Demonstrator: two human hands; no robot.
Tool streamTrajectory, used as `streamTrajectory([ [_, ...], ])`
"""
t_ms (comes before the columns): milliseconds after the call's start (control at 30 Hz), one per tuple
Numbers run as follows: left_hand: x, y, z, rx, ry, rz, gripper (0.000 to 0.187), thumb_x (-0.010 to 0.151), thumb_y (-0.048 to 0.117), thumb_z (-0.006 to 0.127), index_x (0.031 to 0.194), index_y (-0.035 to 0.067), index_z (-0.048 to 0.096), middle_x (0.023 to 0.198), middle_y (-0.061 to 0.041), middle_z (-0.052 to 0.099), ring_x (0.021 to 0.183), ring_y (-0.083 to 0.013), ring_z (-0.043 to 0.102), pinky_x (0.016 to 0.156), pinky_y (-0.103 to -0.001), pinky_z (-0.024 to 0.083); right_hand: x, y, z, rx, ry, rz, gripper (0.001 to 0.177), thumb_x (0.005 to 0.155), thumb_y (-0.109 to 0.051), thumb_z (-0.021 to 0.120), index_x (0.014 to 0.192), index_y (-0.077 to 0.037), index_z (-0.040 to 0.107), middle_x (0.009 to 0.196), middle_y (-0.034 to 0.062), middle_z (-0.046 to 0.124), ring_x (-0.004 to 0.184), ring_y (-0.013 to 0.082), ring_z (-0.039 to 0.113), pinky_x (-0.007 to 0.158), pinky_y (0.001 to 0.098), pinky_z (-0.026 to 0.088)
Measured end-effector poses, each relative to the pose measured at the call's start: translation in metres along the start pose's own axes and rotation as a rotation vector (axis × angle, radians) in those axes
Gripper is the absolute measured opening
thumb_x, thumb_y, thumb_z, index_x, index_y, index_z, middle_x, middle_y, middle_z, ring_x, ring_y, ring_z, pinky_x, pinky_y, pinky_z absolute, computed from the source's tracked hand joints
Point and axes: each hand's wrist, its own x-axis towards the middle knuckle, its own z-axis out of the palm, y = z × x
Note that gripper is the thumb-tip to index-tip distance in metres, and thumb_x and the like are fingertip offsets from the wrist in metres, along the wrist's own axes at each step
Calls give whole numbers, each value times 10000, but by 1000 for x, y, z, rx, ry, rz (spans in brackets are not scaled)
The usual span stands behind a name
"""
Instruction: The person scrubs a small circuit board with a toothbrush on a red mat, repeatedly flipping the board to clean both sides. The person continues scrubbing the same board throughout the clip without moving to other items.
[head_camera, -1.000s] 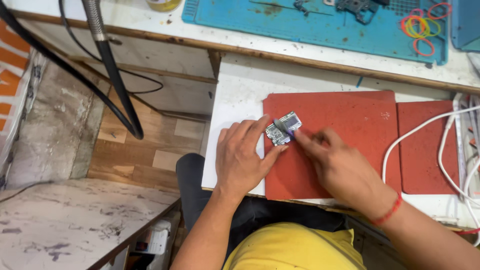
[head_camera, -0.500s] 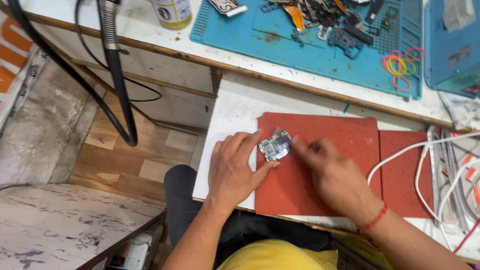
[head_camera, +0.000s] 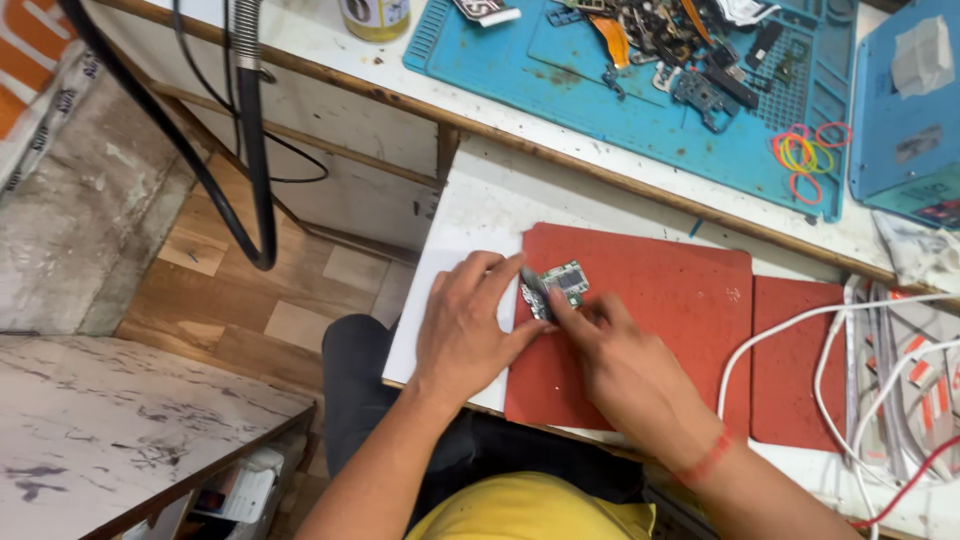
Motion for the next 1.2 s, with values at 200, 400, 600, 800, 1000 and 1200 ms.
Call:
streamTrajectory([
  [200,-3,-4,2,-31,-39,-28,731,664,359,925,1284,66,670,1121,-76,654,1026,-274,636,909,-429,461,-21,1,2,39,80,-27,620,878,-20,497,1468,-205,541,1106,196,634,776,434,683,669,509,568],
  [400,1,1,-2,45,9,31,670,701,369,892,1263,68,686,1107,-69,653,1046,-274,630,908,-430,458,-10,10,5,24,146,-35,638,848,-11,537,1450,-221,558,1090,180,637,796,415,691,666,497,575],
  [600,-5,2,0,98,-7,70,485,767,390,854,1130,90,741,1055,-46,641,960,-253,600,862,-421,444,-23,21,6,29,151,15,646,860,7,529,1472,-200,541,1100,187,637,774,424,690,664,506,574],
  [800,-2,5,-2,111,21,100,451,761,362,858,1098,84,744,1029,-47,626,944,-252,597,846,-425,440,-11,21,6,-34,188,-20,629,889,-14,537,1498,-170,518,1126,206,632,737,428,680,636,502,565],
  [1000,-3,5,-1,100,33,91,443,758,359,876,1072,73,748,1001,-41,626,932,-245,599,838,-417,444,-10,23,4,4,229,-67,587,902,-46,560,1475,-176,557,1059,180,650,729,395,691,631,478,572],
  [1200,-2,6,-1,101,20,88,431,763,373,875,1055,79,757,995,-36,630,925,-240,602,825,-411,441,-11,21,-1,1,217,-25,544,906,-35,554,1435,-159,578,1057,188,650,736,407,684,618,481,573],
])
